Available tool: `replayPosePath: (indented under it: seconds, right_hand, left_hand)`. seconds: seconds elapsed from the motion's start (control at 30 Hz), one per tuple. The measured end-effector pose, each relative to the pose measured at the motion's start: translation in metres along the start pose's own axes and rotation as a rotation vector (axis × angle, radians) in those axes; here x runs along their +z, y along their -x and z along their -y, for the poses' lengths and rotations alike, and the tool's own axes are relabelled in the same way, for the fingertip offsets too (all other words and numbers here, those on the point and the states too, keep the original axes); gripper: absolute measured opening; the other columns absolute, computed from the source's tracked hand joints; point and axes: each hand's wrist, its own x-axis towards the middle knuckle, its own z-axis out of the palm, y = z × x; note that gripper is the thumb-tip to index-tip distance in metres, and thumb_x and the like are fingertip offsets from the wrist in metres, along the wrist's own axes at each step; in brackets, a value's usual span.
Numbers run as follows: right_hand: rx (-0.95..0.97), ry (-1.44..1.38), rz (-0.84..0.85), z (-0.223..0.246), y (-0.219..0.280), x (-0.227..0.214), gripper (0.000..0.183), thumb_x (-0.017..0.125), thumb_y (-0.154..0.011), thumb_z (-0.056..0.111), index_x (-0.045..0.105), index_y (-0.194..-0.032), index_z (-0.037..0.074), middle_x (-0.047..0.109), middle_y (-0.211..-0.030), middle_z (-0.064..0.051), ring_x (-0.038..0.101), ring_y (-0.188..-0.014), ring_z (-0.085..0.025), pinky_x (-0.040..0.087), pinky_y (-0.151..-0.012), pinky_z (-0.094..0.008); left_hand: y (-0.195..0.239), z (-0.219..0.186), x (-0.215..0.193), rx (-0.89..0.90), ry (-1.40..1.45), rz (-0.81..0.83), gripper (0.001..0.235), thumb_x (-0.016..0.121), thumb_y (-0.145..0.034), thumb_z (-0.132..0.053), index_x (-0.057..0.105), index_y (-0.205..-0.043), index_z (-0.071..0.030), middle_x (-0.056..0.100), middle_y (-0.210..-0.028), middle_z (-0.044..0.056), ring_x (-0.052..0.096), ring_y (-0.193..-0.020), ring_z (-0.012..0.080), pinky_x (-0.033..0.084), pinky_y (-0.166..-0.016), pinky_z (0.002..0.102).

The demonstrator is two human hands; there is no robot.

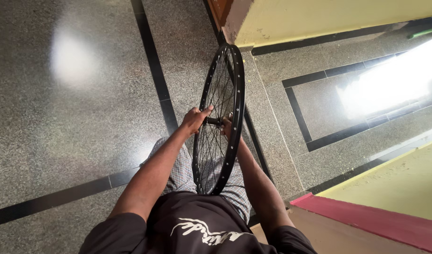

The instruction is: The person sits on the floor and uses a spoke wrench to tighten the spokes of a bicycle wheel. They then spin the wheel to check its alignment and trueness, repeating the process of tightening and spinning.

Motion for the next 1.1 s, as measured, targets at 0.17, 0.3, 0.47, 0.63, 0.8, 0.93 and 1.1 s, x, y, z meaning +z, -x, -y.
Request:
replayPosePath:
  seconds: [0.17, 0.3, 0.47, 0.63, 0.8, 0.93, 1.1]
  right_hand:
    - [-0.195, 0.011, 0.003, 0.001, 0.009, 0.004, 0.018, 0.062, -0.102, 0.014, 0.055, -0.086, 0.011, 0.052, -0.067, 0.002, 0.049, -0.051, -0.006, 0.04, -0.038, -0.023]
    - [-0.11, 0.188, -0.047, 0.024, 0.019, 0.009, 0.015, 0.059, -0.101, 0.012, 0.059, -0.086, 0.007, 0.056, -0.068, 0.0, 0.053, -0.051, -0.007, 0.046, -0.042, -0.022]
    - [-0.159, 0.082, -0.076, 0.035, 0.035, 0.011, 0.015, 0.055, -0.101, 0.011, 0.063, -0.089, 0.007, 0.064, -0.074, -0.001, 0.055, -0.053, -0.007, 0.046, -0.044, -0.024]
    - [-0.235, 0.105, -0.061, 0.031, 0.036, 0.015, 0.009, 0.062, -0.096, 0.004, 0.064, -0.087, 0.004, 0.063, -0.073, -0.005, 0.057, -0.057, -0.01, 0.045, -0.047, -0.026]
    - [-0.334, 0.171, -0.058, 0.037, 0.037, 0.02, 0.021, 0.063, -0.102, 0.011, 0.058, -0.083, 0.003, 0.064, -0.079, -0.003, 0.059, -0.065, -0.008, 0.051, -0.055, -0.025]
    - [-0.3, 0.249, -0.082, 0.044, 0.046, 0.022, 0.016, 0.065, -0.099, 0.012, 0.061, -0.085, 0.004, 0.066, -0.082, -0.005, 0.06, -0.065, -0.01, 0.05, -0.055, -0.026]
    - [-0.313, 0.172, -0.098, 0.033, 0.047, 0.032, 0.014, 0.063, -0.1, 0.014, 0.06, -0.09, 0.005, 0.069, -0.089, -0.004, 0.062, -0.069, -0.007, 0.052, -0.055, -0.024]
  left_hand:
    - [0.012, -0.013, -0.008, -0.036, 0.115, 0.038, 0.098, 0.064, -0.08, -0.072, 0.052, -0.137, 0.007, 0.055, -0.094, 0.012, 0.058, -0.063, 0.0167, 0.047, -0.043, 0.025]
    - [0.0, -0.012, -0.01, -0.027, 0.173, 0.058, 0.091, 0.068, -0.081, -0.064, 0.059, -0.135, 0.009, 0.061, -0.102, 0.021, 0.058, -0.073, 0.0185, 0.048, -0.048, 0.024]
    - [-0.012, 0.004, -0.007, 0.043, 0.211, 0.065, 0.081, 0.073, -0.074, -0.054, 0.05, -0.126, 0.003, 0.062, -0.106, 0.015, 0.064, -0.095, 0.0239, 0.058, -0.07, 0.036]
    - [-0.013, 0.024, -0.006, 0.202, 0.168, 0.084, 0.071, 0.079, -0.069, -0.04, 0.055, -0.121, 0.003, 0.063, -0.113, 0.027, 0.061, -0.101, 0.0343, 0.054, -0.081, 0.041]
    - [0.0, 0.02, -0.014, 0.189, -0.092, 0.116, 0.072, 0.075, -0.065, -0.03, 0.051, -0.13, -0.009, 0.067, -0.112, 0.019, 0.068, -0.1, 0.0301, 0.056, -0.087, 0.042]
    - [0.059, -0.003, -0.023, 0.535, -0.018, -0.145, 0.054, 0.065, -0.091, -0.035, 0.06, -0.135, -0.003, 0.064, -0.128, 0.017, 0.063, -0.116, 0.0282, 0.051, -0.101, 0.044]
    - [0.185, -0.03, -0.03, 0.841, 0.322, -0.16, 0.054, 0.064, -0.093, -0.034, 0.058, -0.134, 0.0, 0.064, -0.125, 0.018, 0.062, -0.12, 0.0301, 0.047, -0.111, 0.044]
